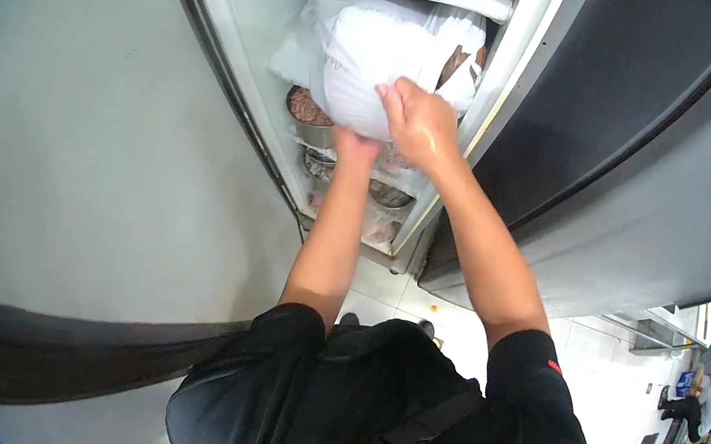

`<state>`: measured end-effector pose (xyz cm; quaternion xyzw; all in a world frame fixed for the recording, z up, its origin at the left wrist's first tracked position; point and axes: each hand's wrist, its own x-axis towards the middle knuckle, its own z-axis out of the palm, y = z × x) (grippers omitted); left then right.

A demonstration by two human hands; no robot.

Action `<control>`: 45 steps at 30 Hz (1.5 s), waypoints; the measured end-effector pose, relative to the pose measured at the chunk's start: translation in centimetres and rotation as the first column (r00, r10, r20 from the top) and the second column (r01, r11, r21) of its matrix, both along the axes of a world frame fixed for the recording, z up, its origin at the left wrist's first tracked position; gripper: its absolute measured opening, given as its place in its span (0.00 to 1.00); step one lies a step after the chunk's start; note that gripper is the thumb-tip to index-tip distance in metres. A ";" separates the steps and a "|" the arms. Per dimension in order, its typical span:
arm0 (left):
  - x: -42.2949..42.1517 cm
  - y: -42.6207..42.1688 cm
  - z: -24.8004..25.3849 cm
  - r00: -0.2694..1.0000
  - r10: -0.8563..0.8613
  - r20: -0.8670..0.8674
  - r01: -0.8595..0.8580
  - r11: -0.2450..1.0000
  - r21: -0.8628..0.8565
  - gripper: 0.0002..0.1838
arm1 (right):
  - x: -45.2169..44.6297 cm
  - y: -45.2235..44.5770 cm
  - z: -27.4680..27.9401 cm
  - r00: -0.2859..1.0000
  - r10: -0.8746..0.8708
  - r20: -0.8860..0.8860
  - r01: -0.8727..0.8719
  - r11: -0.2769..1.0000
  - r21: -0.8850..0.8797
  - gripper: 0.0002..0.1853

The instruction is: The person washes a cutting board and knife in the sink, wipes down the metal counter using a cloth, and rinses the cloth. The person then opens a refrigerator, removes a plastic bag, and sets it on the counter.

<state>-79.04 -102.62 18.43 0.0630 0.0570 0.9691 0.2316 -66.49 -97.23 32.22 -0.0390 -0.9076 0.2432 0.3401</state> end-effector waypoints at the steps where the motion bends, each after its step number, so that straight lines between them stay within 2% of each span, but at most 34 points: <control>1: 0.1 -0.3 -0.3 1.000 -0.004 0.003 0.004 1.000 0.002 0.26 | 0.9 -0.2 0.2 0.999 0.013 0.052 -0.013 1.000 -0.007 0.21; 3: 0.5 -0.8 -0.7 0.997 -0.014 0.081 0.022 0.996 -0.092 0.24 | 1.9 0.0 0.3 0.994 0.025 0.107 -0.023 0.999 -0.022 0.22; 5: 0.9 -1.1 -0.3 0.994 -0.032 0.100 0.036 0.998 -0.044 0.24 | 1.9 0.7 0.5 0.988 0.127 0.087 -0.122 0.991 -0.060 0.19; 6: 1.0 -1.0 0.1 0.995 0.014 0.100 -0.002 0.993 -0.114 0.24 | 1.4 1.3 0.8 0.988 0.132 0.084 -0.127 0.990 -0.061 0.19; 8: 1.3 -0.8 0.6 0.991 0.071 0.112 -0.050 0.981 -0.185 0.23 | 0.4 2.4 1.6 0.995 0.024 0.094 -0.026 0.999 0.023 0.18; 9: 1.5 -0.8 1.1 0.990 0.099 0.100 -0.071 0.965 -0.252 0.23 | 0.0 2.7 3.0 0.997 -0.023 0.071 0.023 1.000 -0.001 0.16; 11: 1.0 -0.6 1.4 0.986 0.142 0.084 -0.109 0.944 -0.312 0.22 | -2.7 5.0 3.0 0.931 -0.151 -0.333 0.259 0.915 0.310 0.16; 13: 0.7 -0.9 1.6 0.989 0.105 0.101 -0.076 0.964 -0.257 0.20 | -6.2 6.5 2.9 0.859 -0.353 -0.372 0.474 0.822 0.316 0.21; 14: 0.7 -0.8 2.0 0.981 0.167 0.098 -0.134 0.951 -0.277 0.19 | -8.0 7.1 3.0 0.866 -0.345 -0.363 0.462 0.831 0.311 0.21; 15: 1.1 -1.0 2.4 0.980 0.174 0.101 -0.139 0.948 -0.285 0.19 | -9.5 7.9 3.2 0.877 -0.472 -0.094 0.480 0.842 0.246 0.24; 16: 1.4 -1.0 3.0 0.978 0.201 0.048 -0.178 0.936 -0.304 0.18 | -10.5 8.5 3.8 0.818 -0.547 0.179 0.517 0.835 0.187 0.27; 17: 1.8 -1.2 3.6 0.974 0.228 -0.002 -0.217 0.922 -0.319 0.17 | -11.0 9.0 4.1 0.819 -0.545 0.178 0.517 0.836 0.183 0.27; 19: 3.5 -2.4 3.9 0.971 0.240 0.005 -0.228 0.928 -0.295 0.17 | -10.6 8.9 5.1 0.841 -0.502 0.203 0.496 0.864 0.080 0.32; 20: 4.5 -2.9 3.5 0.971 0.236 0.021 -0.217 0.922 -0.320 0.17 | -10.3 8.7 5.8 0.815 -0.489 0.311 0.495 0.866 0.066 0.32; 21: 4.9 -3.0 3.4 0.972 0.232 0.034 -0.207 0.919 -0.335 0.17 | -10.1 8.6 6.0 0.816 -0.488 0.310 0.492 0.868 0.073 0.32; 22: 3.9 -3.7 1.0 0.972 0.233 0.038 -0.208 0.922 -0.328 0.17 | -9.8 8.5 6.1 0.819 -0.476 0.319 0.479 0.875 0.075 0.32; 23: 2.1 -4.9 -3.7 0.988 -0.012 -0.151 0.008 1.000 -0.023 0.16 | -9.3 8.4 6.2 0.822 -0.465 0.328 0.467 0.881 0.078 0.32; 24: 1.1 -5.5 -6.2 0.899 -0.181 -0.399 0.288 0.931 0.226 0.16 | -8.9 8.2 6.1 0.822 -0.468 0.324 0.467 0.880 0.086 0.32; 25: 0.9 -5.2 -5.0 0.898 -0.179 -0.402 0.289 0.929 0.231 0.16 | -8.6 7.9 5.9 0.839 -0.456 0.297 0.458 0.886 0.066 0.31; 26: 0.3 -4.9 -3.5 0.995 0.013 -0.099 -0.027 0.988 -0.149 0.21 | -8.3 7.5 5.5 0.854 -0.442 0.273 0.448 0.893 0.045 0.31; 27: 0.1 -5.1 -2.9 0.942 0.320 0.101 -0.206 0.789 -0.578 0.27 | -8.0 7.1 4.7 0.853 -0.442 0.278 0.450 0.892 0.040 0.31; 28: -0.4 -5.5 -2.5 0.945 0.315 0.088 -0.208 0.788 -0.579 0.27 | -8.0 6.8 4.3 0.860 -0.433 0.272 0.415 0.901 0.122 0.30; 29: -1.0 -5.6 -1.3 0.990 0.139 0.014 -0.123 0.913 -0.389 0.29 | -7.9 6.9 4.4 0.865 -0.431 0.259 0.387 0.899 0.202 0.31; 30: -1.4 -5.7 -1.2 0.996 -0.028 -0.085 0.011 0.981 -0.193 0.31 | -7.5 6.1 4.6 0.864 -0.420 0.277 0.384 0.906 0.176 0.27; 31: -1.1 -6.0 -1.5 0.995 -0.041 -0.086 0.024 0.981 -0.192 0.31 | -7.1 5.5 4.5 0.859 -0.432 0.276 0.396 0.901 0.176 0.27; 33: -1.1 -6.4 -2.5 0.983 -0.130 -0.127 0.125 0.991 -0.049 0.32 | -7.0 4.9 4.2 0.883 -0.395 0.252 0.393 0.917 0.062 0.24; 36: -1.5 -6.5 -5.9 0.997 -0.018 -0.072 0.012 0.996 -0.087 0.31 | -6.4 4.1 3.8 0.904 -0.380 0.196 0.367 0.925 0.097 0.21; 37: -1.1 -6.5 -6.4 0.999 -0.003 -0.048 -0.002 0.995 -0.101 0.31 | -6.0 3.6 3.5 0.920 -0.358 0.162 0.339 0.932 0.131 0.21; 38: -0.6 -6.7 -6.9 0.999 0.009 -0.031 -0.012 0.993 -0.117 0.31 | -6.0 3.2 2.7 0.936 -0.352 0.022 0.342 0.920 0.194 0.16; 42: 2.4 -7.5 -10.0 0.998 0.024 0.052 -0.012 0.978 -0.209 0.31 | -5.0 0.6 0.9 0.957 -0.279 -0.075 0.288 0.940 0.185 0.11; 44: 4.4 -8.3 -11.7 0.994 0.031 0.101 -0.004 0.965 -0.261 0.31 | -3.0 -1.2 1.1 0.986 -0.162 -0.043 0.157 0.982 -0.109 0.04; 45: 5.5 -9.0 -13.0 0.992 0.032 0.124 0.006 0.954 -0.301 0.31 | -1.4 -1.7 0.9 0.984 -0.174 -0.036 0.169 0.979 -0.111 0.04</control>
